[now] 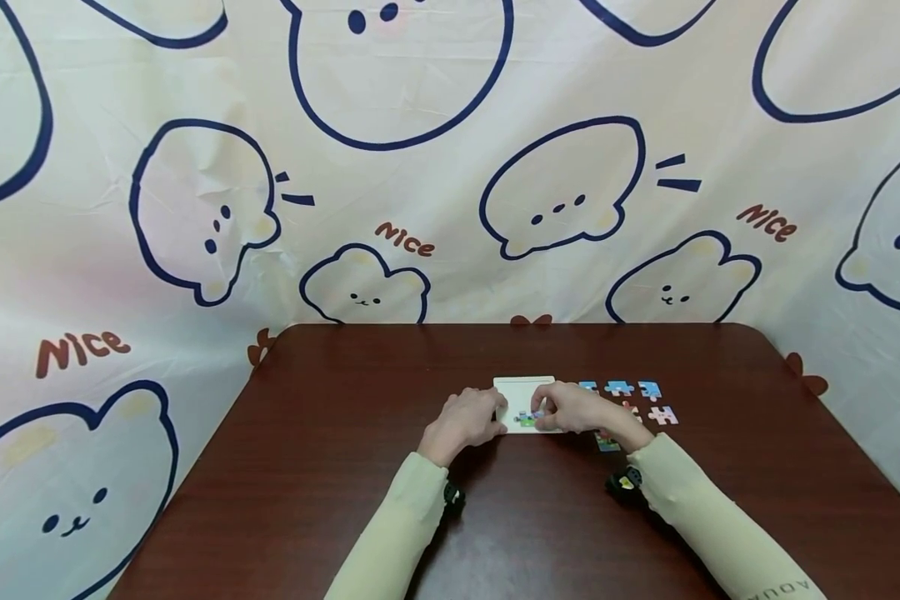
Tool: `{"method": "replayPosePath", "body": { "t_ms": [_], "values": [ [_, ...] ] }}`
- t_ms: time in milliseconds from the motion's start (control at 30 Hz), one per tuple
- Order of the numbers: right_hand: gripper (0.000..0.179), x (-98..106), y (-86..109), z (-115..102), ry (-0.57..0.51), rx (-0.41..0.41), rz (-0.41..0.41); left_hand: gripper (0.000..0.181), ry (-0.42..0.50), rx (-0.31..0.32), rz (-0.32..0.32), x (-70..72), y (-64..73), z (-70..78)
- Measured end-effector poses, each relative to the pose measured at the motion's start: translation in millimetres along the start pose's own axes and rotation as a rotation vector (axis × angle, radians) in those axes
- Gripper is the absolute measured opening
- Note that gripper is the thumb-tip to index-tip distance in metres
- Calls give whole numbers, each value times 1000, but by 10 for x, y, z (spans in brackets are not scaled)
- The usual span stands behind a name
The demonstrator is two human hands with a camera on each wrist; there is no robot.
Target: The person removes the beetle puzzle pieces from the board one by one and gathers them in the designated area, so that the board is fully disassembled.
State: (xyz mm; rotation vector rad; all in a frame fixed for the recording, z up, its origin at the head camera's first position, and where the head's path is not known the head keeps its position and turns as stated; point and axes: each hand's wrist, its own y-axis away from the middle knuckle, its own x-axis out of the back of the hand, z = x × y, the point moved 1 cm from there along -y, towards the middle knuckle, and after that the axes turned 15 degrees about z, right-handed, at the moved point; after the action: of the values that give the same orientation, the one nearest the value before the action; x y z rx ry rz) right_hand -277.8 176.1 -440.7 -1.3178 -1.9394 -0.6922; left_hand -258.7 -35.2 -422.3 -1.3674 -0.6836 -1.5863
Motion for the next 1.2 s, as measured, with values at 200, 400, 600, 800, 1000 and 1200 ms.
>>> {"method": "replayPosePath", "body": {
  "t_ms": [200, 400, 600, 800, 1000, 1200],
  "values": [
    [12, -23, -19, -15, 0, -19, 16, 31, -22, 1, 6, 10, -4, 3],
    [13, -27, -16, 4, -18, -7, -14, 32, -15, 2, -2, -7, -2, 12],
    [15, -31, -28, 8, -26, 4, -19, 31, -24, 5, 0, 9, 3, 13],
    [13, -27, -36, 17, -13, -9, -23, 28, -25, 4, -10, 8, -2, 18],
    [12, -26, -25, 11, 2, -12, -11, 28, -19, 15, -16, 1, -2, 21],
    [20, -34, -14, 18, -16, -10, -5, 29, -16, 13, -9, 5, 1, 19]
  ]
}}
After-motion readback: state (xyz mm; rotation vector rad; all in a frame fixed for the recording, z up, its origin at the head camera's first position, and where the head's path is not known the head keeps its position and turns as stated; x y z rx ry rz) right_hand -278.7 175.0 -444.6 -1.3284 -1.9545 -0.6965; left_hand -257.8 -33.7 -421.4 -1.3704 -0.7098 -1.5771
